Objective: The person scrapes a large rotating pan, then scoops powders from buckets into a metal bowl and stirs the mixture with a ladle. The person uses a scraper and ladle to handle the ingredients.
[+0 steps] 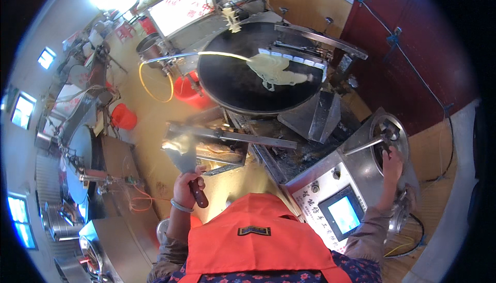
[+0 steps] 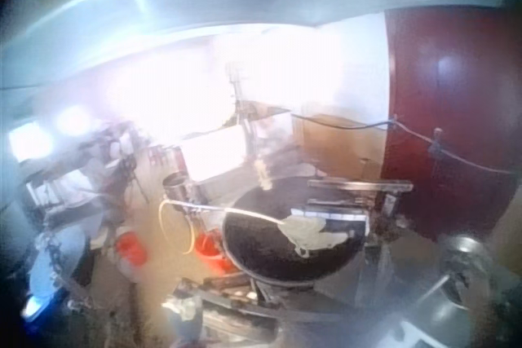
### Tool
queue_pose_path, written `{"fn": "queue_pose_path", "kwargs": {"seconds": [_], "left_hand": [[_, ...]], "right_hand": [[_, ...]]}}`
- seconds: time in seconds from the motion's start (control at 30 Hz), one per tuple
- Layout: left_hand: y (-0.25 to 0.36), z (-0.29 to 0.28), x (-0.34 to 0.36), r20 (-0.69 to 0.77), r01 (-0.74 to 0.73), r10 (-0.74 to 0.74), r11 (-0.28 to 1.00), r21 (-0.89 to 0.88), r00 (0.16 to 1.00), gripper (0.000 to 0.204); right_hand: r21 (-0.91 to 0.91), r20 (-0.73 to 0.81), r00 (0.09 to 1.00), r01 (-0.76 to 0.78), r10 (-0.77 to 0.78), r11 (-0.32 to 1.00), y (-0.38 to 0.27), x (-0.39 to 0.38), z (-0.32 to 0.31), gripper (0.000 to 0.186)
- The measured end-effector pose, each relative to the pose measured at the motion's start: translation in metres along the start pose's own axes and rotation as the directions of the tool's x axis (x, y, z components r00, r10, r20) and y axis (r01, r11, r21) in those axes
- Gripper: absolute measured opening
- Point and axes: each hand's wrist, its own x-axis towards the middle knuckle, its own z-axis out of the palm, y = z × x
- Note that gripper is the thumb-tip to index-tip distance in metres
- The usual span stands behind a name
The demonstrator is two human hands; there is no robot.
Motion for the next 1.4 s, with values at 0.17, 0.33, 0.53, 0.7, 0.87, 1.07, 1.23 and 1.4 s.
{"fn": "queue_pose_path", "kwargs": {"seconds": [0.17,0.33,0.53,0.7,0.87,1.07,1.23,1.4], "left_hand": [[0.003,-0.003,0.01,0.035,0.032,-0.031,0.999,-0.034,0.999,0.016],[0.004,-0.004,0.015,0.034,-0.028,0.027,0.999,0.043,0.999,0.029],[0.011,-0.009,0.018,0.061,-0.01,0.01,1.0,0.009,0.998,0.027],[0.007,0.019,0.043,0.267,0.109,-0.125,0.991,0.073,0.955,0.035],[-0.023,0.077,0.058,0.463,0.183,-0.218,0.976,0.12,0.859,0.032],[-0.016,0.074,0.059,0.516,0.172,-0.26,0.962,0.214,0.816,0.04],[0.004,0.029,0.058,0.434,0.137,-0.314,0.91,0.392,0.844,0.032],[0.001,0.035,0.063,0.373,0.129,-0.273,0.921,0.368,0.887,0.026]], "right_hand": [[0.151,-0.229,0.973,0.05,-0.015,0.987,-0.061,-0.067,0.01,0.014],[0.485,0.044,0.996,-0.092,0.081,0.87,-0.13,-0.135,0.054,0.013],[0.731,0.532,0.847,-0.446,-0.021,0.517,-0.186,-0.167,0.079,0.018],[0.746,0.592,0.442,-0.618,-0.674,0.249,-0.288,-0.179,0.082,0.035],[0.513,0.603,0.296,-0.855,-0.74,0.076,-0.351,-0.191,0.064,0.032],[0.709,0.646,0.736,-0.677,-0.205,-0.195,-0.301,-0.14,0.067,0.014],[0.717,0.532,0.798,-0.603,0.284,0.349,-0.222,-0.036,0.102,0.017],[0.736,0.538,0.789,-0.611,0.297,0.291,-0.191,0.064,0.175,0.017]]}}
